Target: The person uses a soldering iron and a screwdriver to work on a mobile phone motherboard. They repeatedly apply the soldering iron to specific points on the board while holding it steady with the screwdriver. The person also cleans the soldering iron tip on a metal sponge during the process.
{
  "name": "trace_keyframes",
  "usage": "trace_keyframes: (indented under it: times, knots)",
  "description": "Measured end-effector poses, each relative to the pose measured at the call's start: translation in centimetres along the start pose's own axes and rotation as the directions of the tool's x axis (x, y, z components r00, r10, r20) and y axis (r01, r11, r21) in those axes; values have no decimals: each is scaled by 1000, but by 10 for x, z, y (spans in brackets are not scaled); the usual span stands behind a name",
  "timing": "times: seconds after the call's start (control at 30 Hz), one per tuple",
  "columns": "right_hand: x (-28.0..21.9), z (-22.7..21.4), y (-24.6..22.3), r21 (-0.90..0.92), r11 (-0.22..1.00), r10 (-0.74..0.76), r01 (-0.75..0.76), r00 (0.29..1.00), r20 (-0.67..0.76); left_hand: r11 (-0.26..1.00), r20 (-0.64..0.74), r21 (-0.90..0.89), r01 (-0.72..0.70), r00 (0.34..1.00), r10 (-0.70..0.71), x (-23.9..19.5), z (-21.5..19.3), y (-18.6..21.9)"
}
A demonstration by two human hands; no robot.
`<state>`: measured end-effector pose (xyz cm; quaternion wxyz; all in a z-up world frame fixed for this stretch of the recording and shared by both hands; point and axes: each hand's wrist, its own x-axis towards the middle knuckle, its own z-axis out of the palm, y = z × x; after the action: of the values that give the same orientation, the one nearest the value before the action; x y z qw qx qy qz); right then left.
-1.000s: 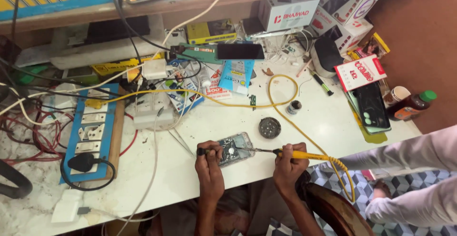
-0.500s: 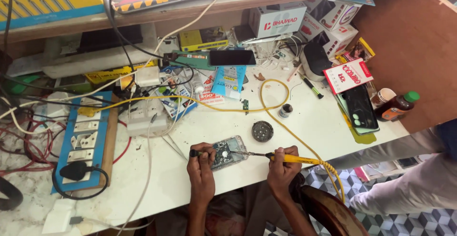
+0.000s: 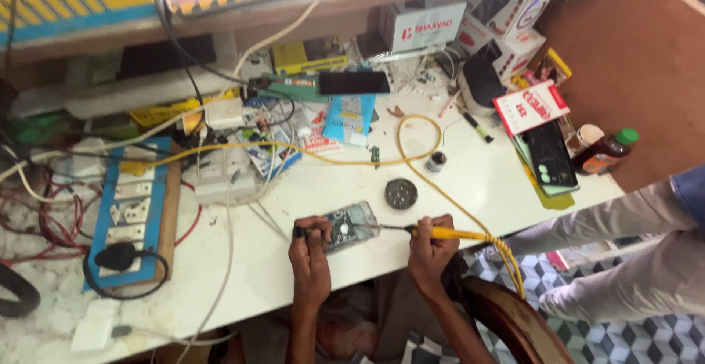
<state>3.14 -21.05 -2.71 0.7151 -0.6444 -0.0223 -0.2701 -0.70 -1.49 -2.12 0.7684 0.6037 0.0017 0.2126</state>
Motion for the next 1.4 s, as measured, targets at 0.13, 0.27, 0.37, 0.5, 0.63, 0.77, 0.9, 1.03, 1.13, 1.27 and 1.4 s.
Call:
trace_keyframes:
  times: [0.13,0.27,0.37,0.5,0.63,0.77,0.9,1.03,1.13,1.27,1.4]
  knots:
    - [-1,-1,0,31,1000,3,-2,1000,-16,999,-14,-30,-11,1000,11,-1,0,-4]
    - [3,3,-12,173,973,167,-155,985,-55,999,-22,-39,8,1000,-9,-2,1,1]
    - [7,6,-22,186,960,223,-211,974,-45,998,-27,-57,29,999,-31,-2,1,6]
    - [18,14,-24,206,941,288,-269,956,-63,999,-23,-43,-12,1000,11,-3,5,7]
    - [20,23,-20,164,952,269,-260,962,-38,999,-33,-37,13,999,-14,-2,4,9]
    - [14,20,-16,107,969,220,-221,975,18,997,-62,-11,74,995,-75,-7,2,9]
    - [13,19,-14,79,970,227,-228,974,17,998,-58,-39,51,997,-53,-6,3,9]
    - [13,21,-14,99,974,201,-205,978,53,999,-59,10,47,997,-46,-4,3,12]
    - [12,19,-13,57,976,206,-210,976,65,997,-63,8,76,995,-76,-8,2,11]
    - [13,18,-14,57,978,197,-203,976,86,1000,-31,-16,9,999,-9,-8,2,11]
    - [13,19,-15,47,979,192,-197,977,89,999,-45,6,35,998,-35,-7,2,11]
